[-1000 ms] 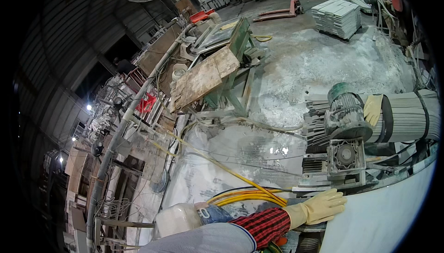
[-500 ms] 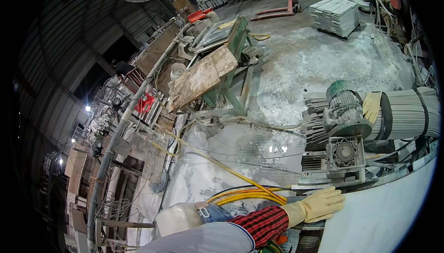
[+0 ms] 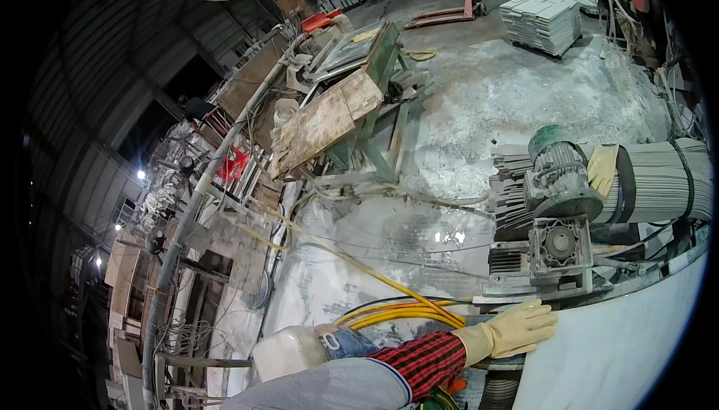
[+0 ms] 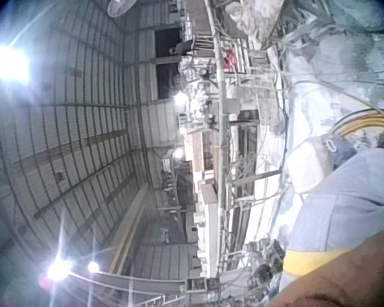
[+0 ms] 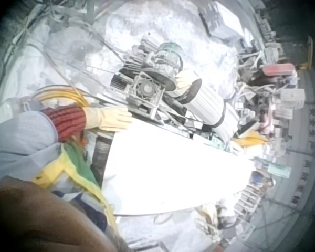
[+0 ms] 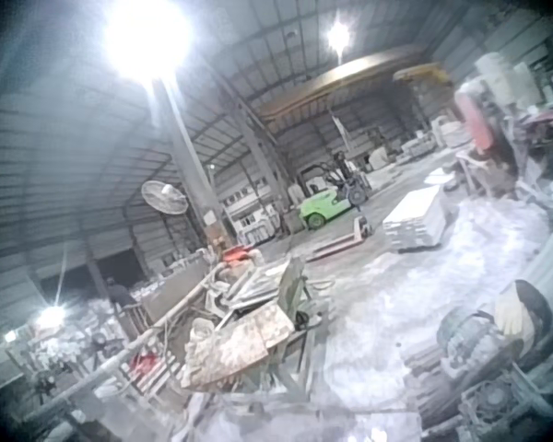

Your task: The person guides large white marble slabs through a conveyor system in a factory. They use gloved hands to position and move the slabs along the rollers, then lift and stack them onto a nearby pile.

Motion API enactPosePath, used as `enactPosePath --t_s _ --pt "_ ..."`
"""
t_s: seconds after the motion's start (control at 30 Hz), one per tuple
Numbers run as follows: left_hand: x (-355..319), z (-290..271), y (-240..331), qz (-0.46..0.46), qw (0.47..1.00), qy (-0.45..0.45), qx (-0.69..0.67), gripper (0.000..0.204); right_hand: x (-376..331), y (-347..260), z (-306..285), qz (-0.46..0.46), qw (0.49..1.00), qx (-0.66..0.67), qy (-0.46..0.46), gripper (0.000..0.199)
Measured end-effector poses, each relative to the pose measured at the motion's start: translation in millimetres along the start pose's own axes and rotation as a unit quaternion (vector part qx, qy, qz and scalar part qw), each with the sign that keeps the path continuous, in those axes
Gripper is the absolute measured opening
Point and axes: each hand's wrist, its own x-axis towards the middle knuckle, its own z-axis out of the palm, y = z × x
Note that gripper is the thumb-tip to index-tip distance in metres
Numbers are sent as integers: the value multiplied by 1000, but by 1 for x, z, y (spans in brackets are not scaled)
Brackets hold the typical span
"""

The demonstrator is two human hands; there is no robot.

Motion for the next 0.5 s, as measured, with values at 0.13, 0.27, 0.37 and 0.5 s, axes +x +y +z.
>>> enactPosePath --t_s 0.13,0.27,0.37,0.5 --pt "-3 0 1 2 1000 17 9 51 -2 0 -1 -2 1000 -2 -2 46" --pt "-1 -5 1 10 1000 23 5 49 -4 0 -2 -2 1000 -4 1 46" --pt "-2 -6 1 11 1000 21 2 48 -6 -1 -2 -2 1000 -6 3 46" --pt "-2 -11 3 6 1000 10 -6 48 -9 -1 -3 -3 1000 -8 5 46"
